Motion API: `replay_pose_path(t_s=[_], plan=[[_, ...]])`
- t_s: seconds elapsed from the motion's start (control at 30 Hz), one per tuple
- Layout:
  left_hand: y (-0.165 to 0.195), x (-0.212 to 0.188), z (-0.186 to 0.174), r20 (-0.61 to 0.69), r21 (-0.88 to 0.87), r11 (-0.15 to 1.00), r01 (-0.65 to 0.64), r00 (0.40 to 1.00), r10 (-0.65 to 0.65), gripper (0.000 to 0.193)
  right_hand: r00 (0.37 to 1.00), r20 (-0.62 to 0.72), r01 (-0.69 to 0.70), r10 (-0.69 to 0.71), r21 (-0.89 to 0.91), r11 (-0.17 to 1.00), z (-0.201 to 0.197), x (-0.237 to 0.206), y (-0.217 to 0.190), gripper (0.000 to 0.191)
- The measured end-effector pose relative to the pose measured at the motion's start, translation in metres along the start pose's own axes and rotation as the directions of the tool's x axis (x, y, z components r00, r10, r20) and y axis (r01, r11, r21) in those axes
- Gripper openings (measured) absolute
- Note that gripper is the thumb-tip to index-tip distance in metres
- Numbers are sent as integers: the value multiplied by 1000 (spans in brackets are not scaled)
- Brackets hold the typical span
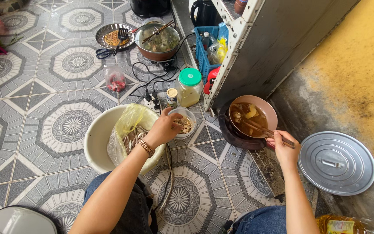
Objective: The person carries a plastic container of liquid and chopsticks through a dining area, sits on the floor, and uses chopsticks to transfer pieces of tofu from the container into a pan of hot oil on a portable stove. They then pick through a bowl of small fish, handling the fish with chopsticks.
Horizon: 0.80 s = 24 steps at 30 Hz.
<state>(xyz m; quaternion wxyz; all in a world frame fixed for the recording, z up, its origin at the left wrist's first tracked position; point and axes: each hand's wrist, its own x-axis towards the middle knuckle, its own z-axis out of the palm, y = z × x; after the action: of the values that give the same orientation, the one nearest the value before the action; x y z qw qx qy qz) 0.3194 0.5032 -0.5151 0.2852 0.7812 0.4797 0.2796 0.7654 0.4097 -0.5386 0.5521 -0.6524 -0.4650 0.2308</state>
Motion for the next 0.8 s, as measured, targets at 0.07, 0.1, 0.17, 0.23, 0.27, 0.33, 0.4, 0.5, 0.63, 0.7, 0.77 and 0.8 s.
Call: replay_pose_path(t_s=[0.07,0.1,0.17,0.23,0.27,0.33,0.4,0.5,0.63,0.7,0.77,0.8], plan=[[-1,-1,-1,-29,37,998,-41,999,42,39,999,-19,42,-43,-42,998,0,1,4,21],[-2,-1,-2,-42,55,997,-62,997,64,39,998,-28,62,-64,-64,996,0,2,7,21],[-2,-3,-2,-14,36,999,23,1000,-22,40,993,-69,86,-92,-80,993,1,0,13,21],[-2,-4,-4,-9,36,998,46,999,-46,40,987,-105,108,-118,-96,990,1,1,19,22],[-1,-4,-4,-17,43,999,28,999,-27,40,984,-122,116,-128,-104,988,0,2,22,22],[-2,-5,-5,-24,51,999,14,1000,-13,40,979,-141,127,-144,-123,984,1,3,27,22],[-3,-5,-5,-22,51,998,24,999,-23,40,977,-150,128,-149,-143,981,3,3,28,24],[-8,-4,-1,-16,21,999,48,999,-48,39,985,-104,114,-135,-183,977,5,1,29,25],[-19,-3,3,-36,60,998,-9,999,11,38,996,-38,73,-81,-180,981,7,-2,20,26],[-21,-2,4,-64,90,991,-100,992,105,37,998,3,56,-56,-173,983,6,-5,16,27],[-20,-2,5,-31,56,998,-32,999,33,38,997,0,71,-72,-141,987,2,-7,12,27],[-19,-2,4,-14,40,999,4,1000,-3,38,997,-1,79,-79,-125,989,0,-8,12,28]])
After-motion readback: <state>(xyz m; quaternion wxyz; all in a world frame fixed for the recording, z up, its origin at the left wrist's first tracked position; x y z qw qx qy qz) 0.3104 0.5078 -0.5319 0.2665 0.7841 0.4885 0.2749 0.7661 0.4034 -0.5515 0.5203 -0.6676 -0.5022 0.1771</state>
